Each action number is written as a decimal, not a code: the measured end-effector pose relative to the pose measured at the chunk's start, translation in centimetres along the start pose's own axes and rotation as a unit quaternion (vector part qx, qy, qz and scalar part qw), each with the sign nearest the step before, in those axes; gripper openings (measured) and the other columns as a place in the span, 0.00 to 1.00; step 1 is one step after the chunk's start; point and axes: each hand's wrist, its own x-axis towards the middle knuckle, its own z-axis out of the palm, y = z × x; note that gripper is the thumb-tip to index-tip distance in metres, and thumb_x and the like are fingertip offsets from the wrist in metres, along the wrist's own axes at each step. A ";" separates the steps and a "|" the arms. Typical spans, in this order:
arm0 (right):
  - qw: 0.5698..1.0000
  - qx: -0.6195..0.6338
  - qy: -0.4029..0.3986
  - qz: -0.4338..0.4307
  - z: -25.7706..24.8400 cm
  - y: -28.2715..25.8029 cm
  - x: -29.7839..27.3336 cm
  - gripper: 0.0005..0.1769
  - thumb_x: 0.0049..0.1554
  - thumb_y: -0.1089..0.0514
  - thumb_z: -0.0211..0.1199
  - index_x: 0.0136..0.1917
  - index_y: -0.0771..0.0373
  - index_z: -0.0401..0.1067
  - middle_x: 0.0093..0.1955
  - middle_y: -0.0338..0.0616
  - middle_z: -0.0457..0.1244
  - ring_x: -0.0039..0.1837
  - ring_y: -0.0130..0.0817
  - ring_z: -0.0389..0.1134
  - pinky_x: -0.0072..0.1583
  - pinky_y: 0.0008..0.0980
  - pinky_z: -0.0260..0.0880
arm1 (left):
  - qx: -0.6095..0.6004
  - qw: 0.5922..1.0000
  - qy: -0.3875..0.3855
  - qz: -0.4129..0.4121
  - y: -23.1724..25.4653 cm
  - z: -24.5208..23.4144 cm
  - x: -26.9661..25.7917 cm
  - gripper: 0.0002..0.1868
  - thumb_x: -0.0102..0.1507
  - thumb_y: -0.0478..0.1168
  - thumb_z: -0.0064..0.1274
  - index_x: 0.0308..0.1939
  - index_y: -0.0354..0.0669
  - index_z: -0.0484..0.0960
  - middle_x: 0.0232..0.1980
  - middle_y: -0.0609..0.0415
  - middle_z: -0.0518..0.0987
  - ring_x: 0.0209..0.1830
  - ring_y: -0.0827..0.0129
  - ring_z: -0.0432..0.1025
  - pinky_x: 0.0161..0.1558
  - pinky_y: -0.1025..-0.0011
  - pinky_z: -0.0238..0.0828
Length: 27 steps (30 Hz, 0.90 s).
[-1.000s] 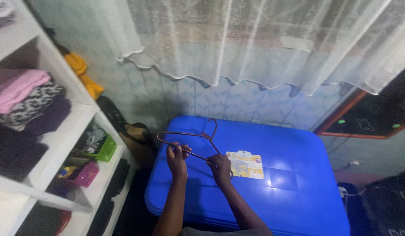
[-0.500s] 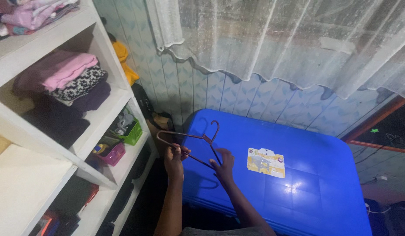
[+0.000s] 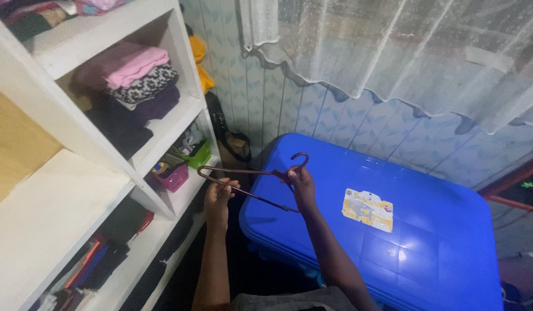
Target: The person buttons a white shirt on a blue container, removes a hanger, and then carries the shirt to a shelf and puts it away.
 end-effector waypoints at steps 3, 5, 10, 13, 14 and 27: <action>1.000 0.009 -0.004 0.018 1.1 -1.7 0.4 0.12 0.63 0.55 0.62 0.52 0.65 0.68 0.42 0.44 0.67 0.45 0.31 0.68 0.49 0.32 0.68 | -0.015 0.995 0.096 0.032 0.1 -1.0 -0.2 0.26 0.65 0.41 0.56 0.64 0.37 0.67 0.54 0.47 0.81 0.53 0.65 0.74 0.51 0.66 0.69; 1.000 -0.006 -0.018 0.007 1.0 -2.5 0.4 0.09 0.63 0.56 0.62 0.51 0.65 0.69 0.43 0.43 0.67 0.46 0.29 0.69 0.50 0.31 0.70 | 0.015 0.979 0.183 0.087 1.0 -1.0 -1.0 0.31 0.63 0.33 0.56 0.67 0.37 0.61 0.61 0.44 0.74 0.61 0.65 0.72 0.62 0.65 0.71; 0.999 -0.003 -0.044 -0.009 0.0 -3.7 1.0 0.09 0.62 0.58 0.62 0.50 0.66 0.69 0.43 0.43 0.67 0.47 0.30 0.69 0.52 0.32 0.71 | 0.047 0.970 0.214 0.107 2.5 0.6 -1.2 0.31 0.62 0.29 0.53 0.68 0.36 0.61 0.65 0.44 0.71 0.60 0.66 0.72 0.62 0.67 0.71; 0.999 0.009 -0.040 -0.004 -1.5 -4.0 0.7 0.09 0.61 0.57 0.62 0.50 0.65 0.69 0.43 0.42 0.66 0.48 0.30 0.69 0.54 0.32 0.72 | 0.091 0.969 0.207 0.103 1.7 1.7 -1.5 0.28 0.64 0.30 0.53 0.68 0.33 0.65 0.62 0.45 0.75 0.59 0.66 0.72 0.62 0.69 0.71; 0.999 0.016 -0.038 -0.007 -2.3 -4.0 0.7 0.10 0.62 0.57 0.63 0.50 0.65 0.69 0.43 0.42 0.66 0.47 0.29 0.68 0.53 0.32 0.71 | 0.099 0.968 0.205 0.108 1.1 2.0 -1.5 0.26 0.66 0.31 0.54 0.67 0.33 0.66 0.60 0.45 0.76 0.58 0.66 0.73 0.62 0.70 0.70; 0.999 -0.022 0.002 -0.028 -7.7 -5.7 0.3 0.10 0.62 0.56 0.62 0.49 0.66 0.69 0.42 0.41 0.65 0.46 0.29 0.67 0.52 0.31 0.68 | 0.048 0.982 0.179 0.047 -0.5 6.7 -0.9 0.26 0.64 0.35 0.57 0.66 0.35 0.68 0.55 0.50 0.75 0.51 0.72 0.73 0.55 0.72 0.74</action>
